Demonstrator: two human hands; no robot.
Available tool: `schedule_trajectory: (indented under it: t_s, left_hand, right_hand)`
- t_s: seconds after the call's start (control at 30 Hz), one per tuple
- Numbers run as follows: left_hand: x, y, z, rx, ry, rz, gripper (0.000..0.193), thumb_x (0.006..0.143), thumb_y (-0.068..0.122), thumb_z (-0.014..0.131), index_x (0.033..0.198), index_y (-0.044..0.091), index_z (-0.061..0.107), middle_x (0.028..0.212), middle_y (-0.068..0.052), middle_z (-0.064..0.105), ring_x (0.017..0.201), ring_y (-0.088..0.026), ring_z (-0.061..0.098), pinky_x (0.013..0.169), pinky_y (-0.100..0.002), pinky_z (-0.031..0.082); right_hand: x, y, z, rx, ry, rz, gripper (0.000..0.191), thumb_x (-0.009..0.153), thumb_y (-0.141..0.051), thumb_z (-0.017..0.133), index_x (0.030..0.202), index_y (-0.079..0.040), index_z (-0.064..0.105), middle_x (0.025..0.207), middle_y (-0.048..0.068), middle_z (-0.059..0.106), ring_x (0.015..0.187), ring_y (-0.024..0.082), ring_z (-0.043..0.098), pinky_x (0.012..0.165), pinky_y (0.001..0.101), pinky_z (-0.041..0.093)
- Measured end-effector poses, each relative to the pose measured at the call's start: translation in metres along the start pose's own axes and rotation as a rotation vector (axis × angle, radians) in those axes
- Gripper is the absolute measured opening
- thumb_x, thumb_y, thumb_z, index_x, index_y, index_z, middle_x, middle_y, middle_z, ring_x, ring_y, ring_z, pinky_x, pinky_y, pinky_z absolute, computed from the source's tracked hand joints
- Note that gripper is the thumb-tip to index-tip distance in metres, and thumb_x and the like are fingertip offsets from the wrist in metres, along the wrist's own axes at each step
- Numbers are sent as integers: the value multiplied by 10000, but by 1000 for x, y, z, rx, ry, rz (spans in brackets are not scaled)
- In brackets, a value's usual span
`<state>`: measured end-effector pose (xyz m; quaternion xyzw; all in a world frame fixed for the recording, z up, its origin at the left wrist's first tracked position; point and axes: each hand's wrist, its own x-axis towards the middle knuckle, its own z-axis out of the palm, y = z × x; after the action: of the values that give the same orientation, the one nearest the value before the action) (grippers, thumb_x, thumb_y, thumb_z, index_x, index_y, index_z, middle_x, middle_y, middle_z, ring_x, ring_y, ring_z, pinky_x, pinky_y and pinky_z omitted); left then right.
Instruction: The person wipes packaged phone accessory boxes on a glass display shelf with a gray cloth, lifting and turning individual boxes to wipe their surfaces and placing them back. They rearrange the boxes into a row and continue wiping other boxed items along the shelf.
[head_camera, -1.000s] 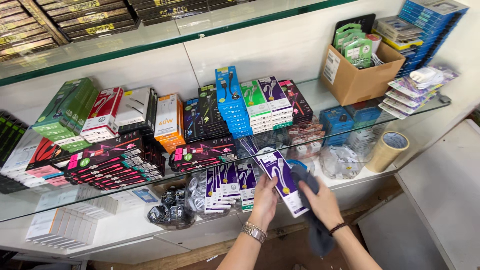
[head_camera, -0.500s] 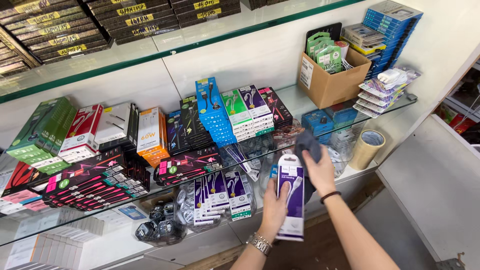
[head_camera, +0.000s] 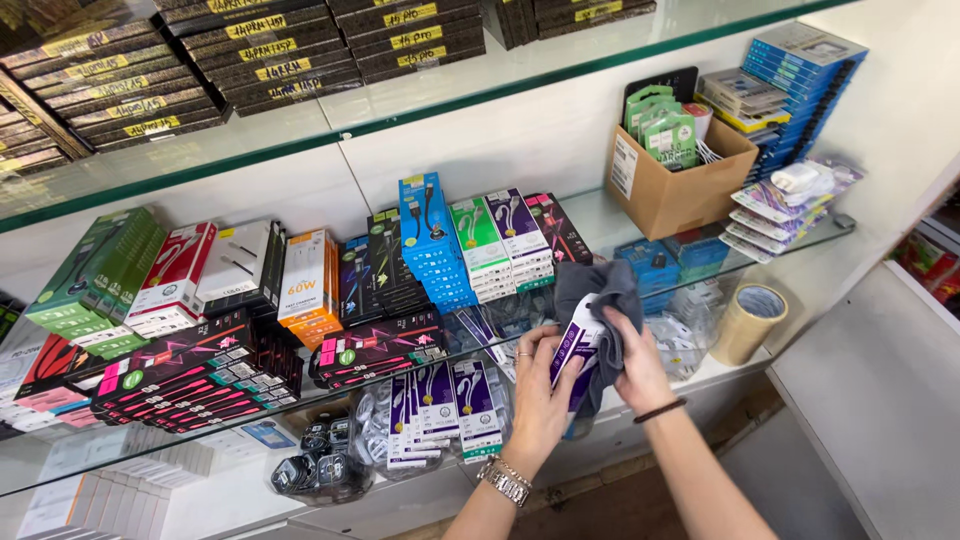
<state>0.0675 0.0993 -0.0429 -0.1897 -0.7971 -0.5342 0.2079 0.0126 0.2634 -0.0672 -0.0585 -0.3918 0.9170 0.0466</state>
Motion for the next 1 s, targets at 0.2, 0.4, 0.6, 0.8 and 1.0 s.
schedule_trajectory:
  t_s: [0.2, 0.4, 0.6, 0.8, 1.0]
  left_hand:
    - [49, -28, 17, -530, 244, -264, 342, 1035, 227, 555, 1330, 53, 549, 1233, -81, 621, 1126, -169, 573, 1012, -322, 461]
    - [117, -54, -13, -862, 431, -370, 330, 1115, 234, 537, 1306, -33, 507, 1172, -102, 642, 1017, -141, 612, 876, -308, 529]
    - [163, -50, -15, -800, 355, -493, 534, 984, 116, 485, 1490, 118, 315, 1339, -125, 604, 1090, -175, 664, 875, -316, 565]
    - [216, -63, -8, -532, 291, -363, 608, 1020, 139, 518, 1562, 67, 253, 1463, -182, 513, 1260, -279, 575, 1022, -368, 491]
    - [194, -94, -16, 445, 59, -77, 460, 1008, 139, 489, 1406, -92, 498, 1405, -287, 561, 1310, -441, 540, 1135, -460, 400]
  right_hand:
    - [-22, 57, -2, -464, -64, -281, 523, 879, -164, 745, 1342, -46, 533, 1194, 52, 676, 1054, 125, 642, 908, 296, 523]
    - [10, -3, -12, -1022, -122, -515, 534, 817, -250, 801, 1271, -46, 609, 1151, 116, 740, 1065, 173, 692, 940, 315, 533]
    - [114, -95, 17, -1746, 190, -866, 675, 808, -423, 838, 1324, -85, 564, 1275, 221, 637, 1140, 349, 597, 937, 393, 484]
    - [125, -43, 68, -895, -499, -133, 719, 858, -287, 714, 1495, -104, 435, 1187, 130, 699, 1094, 175, 658, 921, 312, 520]
    - [181, -21, 84, -1354, -339, -385, 712, 840, -330, 765, 1455, -84, 507, 1235, 214, 660, 1145, 344, 609, 972, 426, 458]
